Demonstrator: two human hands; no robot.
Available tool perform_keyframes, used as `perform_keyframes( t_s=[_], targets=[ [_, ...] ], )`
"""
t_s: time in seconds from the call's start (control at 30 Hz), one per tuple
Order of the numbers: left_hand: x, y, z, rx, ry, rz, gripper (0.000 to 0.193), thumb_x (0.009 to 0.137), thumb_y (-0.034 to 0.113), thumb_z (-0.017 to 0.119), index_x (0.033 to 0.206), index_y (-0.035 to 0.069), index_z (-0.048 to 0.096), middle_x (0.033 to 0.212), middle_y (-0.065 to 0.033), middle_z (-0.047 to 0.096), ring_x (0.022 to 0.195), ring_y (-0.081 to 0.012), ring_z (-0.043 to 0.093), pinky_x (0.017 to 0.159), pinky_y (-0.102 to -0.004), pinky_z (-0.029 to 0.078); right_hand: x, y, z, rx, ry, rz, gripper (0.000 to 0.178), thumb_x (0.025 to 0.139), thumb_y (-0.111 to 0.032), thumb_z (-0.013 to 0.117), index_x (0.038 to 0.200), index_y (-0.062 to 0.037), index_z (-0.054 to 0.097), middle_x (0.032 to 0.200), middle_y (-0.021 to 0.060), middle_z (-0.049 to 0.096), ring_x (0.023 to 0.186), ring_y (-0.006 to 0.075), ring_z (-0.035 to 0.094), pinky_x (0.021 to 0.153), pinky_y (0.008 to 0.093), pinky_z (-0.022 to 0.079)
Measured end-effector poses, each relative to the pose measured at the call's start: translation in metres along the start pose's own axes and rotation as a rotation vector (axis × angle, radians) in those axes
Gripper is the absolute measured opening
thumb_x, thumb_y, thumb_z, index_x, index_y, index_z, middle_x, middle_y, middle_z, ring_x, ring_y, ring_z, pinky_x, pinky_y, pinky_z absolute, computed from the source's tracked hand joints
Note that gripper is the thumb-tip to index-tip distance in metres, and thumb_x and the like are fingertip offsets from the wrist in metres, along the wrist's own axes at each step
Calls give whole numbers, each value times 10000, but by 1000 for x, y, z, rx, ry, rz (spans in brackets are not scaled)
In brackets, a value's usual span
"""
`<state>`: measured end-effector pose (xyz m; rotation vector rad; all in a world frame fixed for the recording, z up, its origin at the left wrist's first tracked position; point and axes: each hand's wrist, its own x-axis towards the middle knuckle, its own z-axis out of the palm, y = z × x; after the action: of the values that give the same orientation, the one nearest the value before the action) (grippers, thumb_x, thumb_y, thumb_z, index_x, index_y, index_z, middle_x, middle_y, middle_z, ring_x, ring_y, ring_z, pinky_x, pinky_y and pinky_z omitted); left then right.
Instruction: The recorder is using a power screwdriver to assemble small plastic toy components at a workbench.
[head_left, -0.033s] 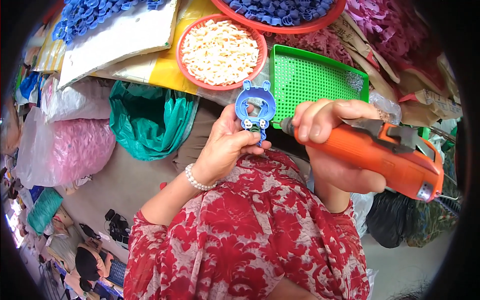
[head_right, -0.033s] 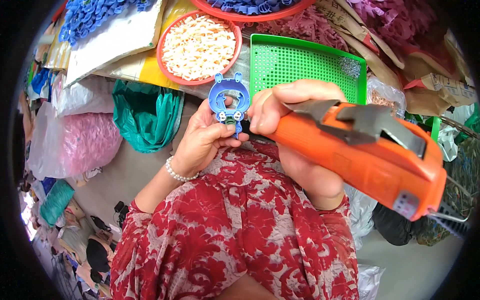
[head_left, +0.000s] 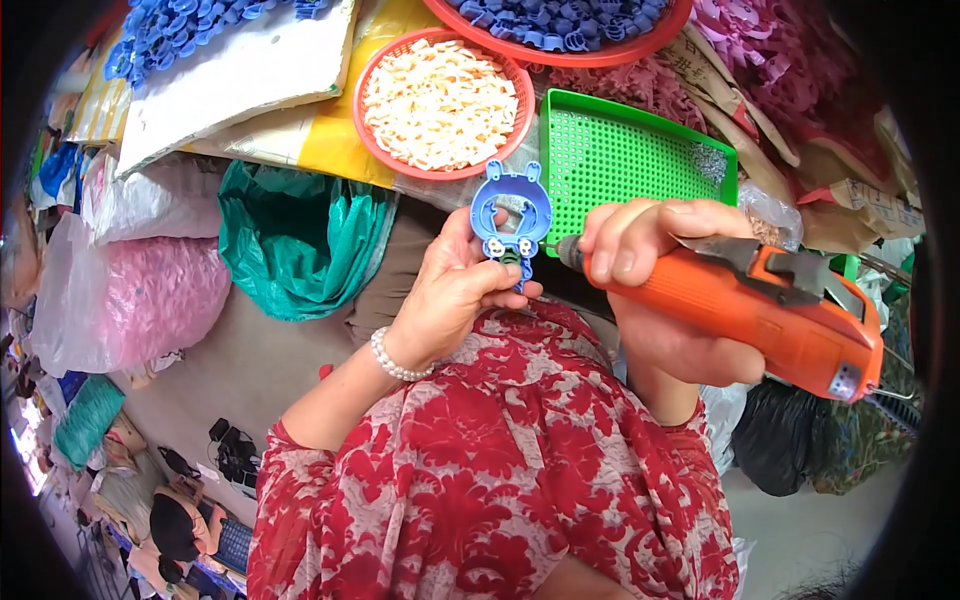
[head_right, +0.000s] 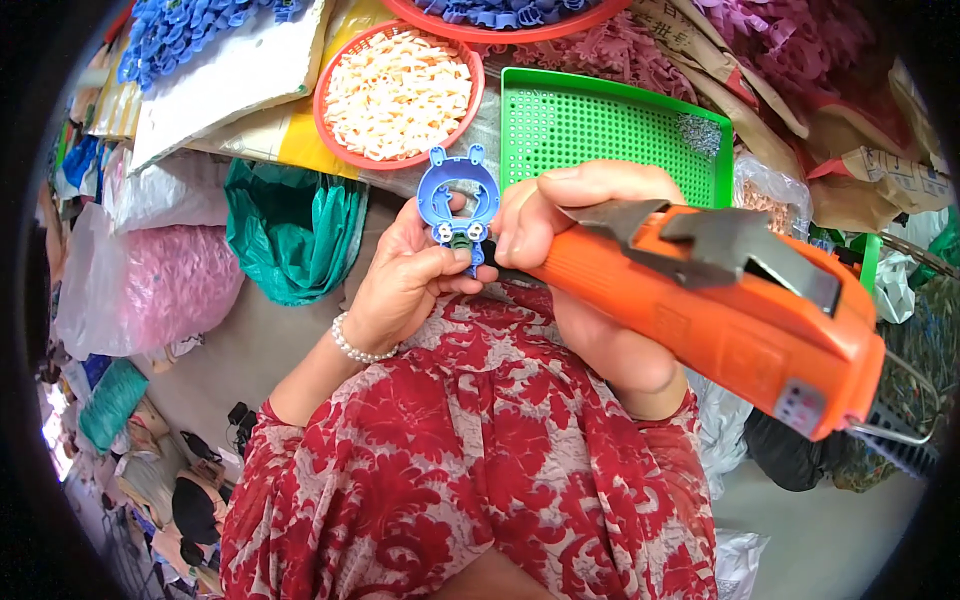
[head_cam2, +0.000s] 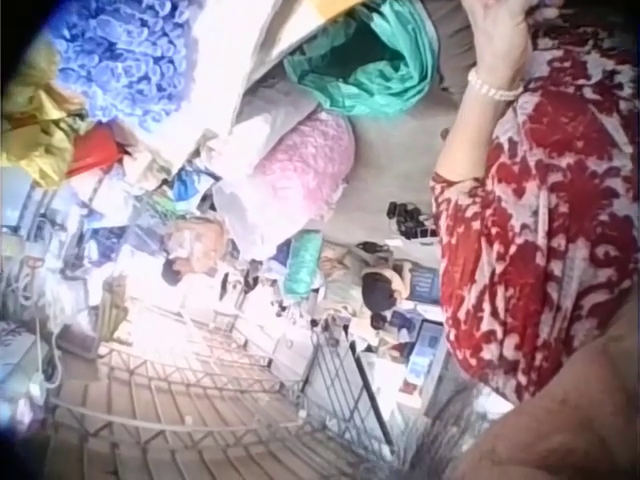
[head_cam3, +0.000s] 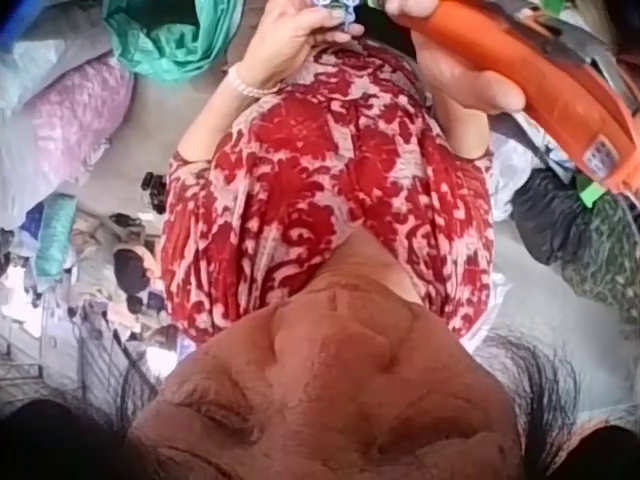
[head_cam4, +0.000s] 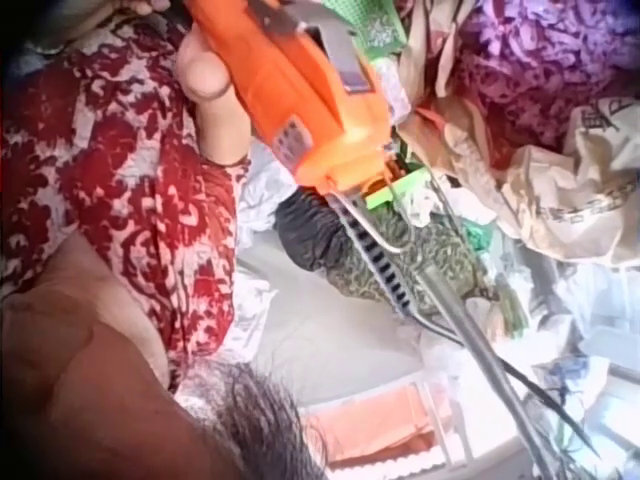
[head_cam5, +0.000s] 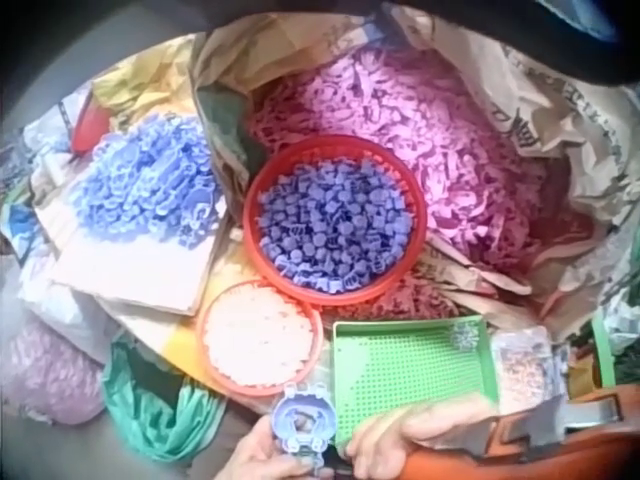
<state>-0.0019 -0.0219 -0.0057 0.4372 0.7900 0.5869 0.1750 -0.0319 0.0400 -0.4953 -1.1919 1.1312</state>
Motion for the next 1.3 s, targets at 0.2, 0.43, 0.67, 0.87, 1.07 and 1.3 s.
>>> perform_keyframes(
  t_s=[0.2, 0.43, 0.67, 0.87, 1.07, 1.3],
  targets=[
    [-2, -1, 2, 8, 25, 4, 452, 793, -32, 521, 1205, 45, 352, 1029, -88, 549, 769, -186, 634, 646, -250, 539, -7, 2, 17, -4, 116, 113, 854, 687, -732, 538, 1175, -41, 424, 819, 66, 552, 713, 208, 525, 696, 378, 416],
    [-3, 1, 5, 20, 19, 7, 433, 795, -27, 522, 1188, 51, 360, 1037, -95, 562, 771, -179, 631, 647, -249, 537, -7, 14, 11, -42, 111, 78, 867, 673, -753, 526, 1153, -38, 428, 802, 65, 545, 705, 206, 522, 696, 373, 422],
    [-4, -6, 7, 10, 48, 76, 406, 795, -27, 523, 1162, 53, 368, 1027, -103, 572, 775, -178, 629, 650, -260, 539, -8, 16, 13, -33, 151, 65, 853, 672, -749, 533, 1116, -26, 449, 774, 67, 544, 686, 202, 527, 683, 366, 431],
    [-3, -7, 11, 53, 65, 99, 374, 798, -37, 521, 1134, 58, 388, 1003, -91, 572, 781, -165, 623, 653, -257, 541, -9, 20, 13, -27, 141, 77, 814, 678, -730, 555, 1076, -26, 464, 752, 69, 540, 674, 203, 526, 670, 358, 429],
    [-4, -9, 5, 15, 57, 52, 419, 795, -59, 527, 1171, 53, 379, 1023, -98, 557, 791, -181, 634, 645, -247, 545, -4, 10, -5, 30, 71, -37, 835, 702, -725, 537, 1135, -16, 449, 784, 74, 551, 694, 212, 528, 680, 363, 422],
    [-6, -8, -2, -20, 32, 36, 464, 787, -60, 530, 1207, 30, 355, 1044, -117, 533, 777, -206, 642, 632, -241, 543, 4, 24, -40, -31, 250, -27, 835, 734, -726, 486, 1142, 2, 476, 773, 69, 557, 683, 191, 517, 671, 348, 413]
  ],
)
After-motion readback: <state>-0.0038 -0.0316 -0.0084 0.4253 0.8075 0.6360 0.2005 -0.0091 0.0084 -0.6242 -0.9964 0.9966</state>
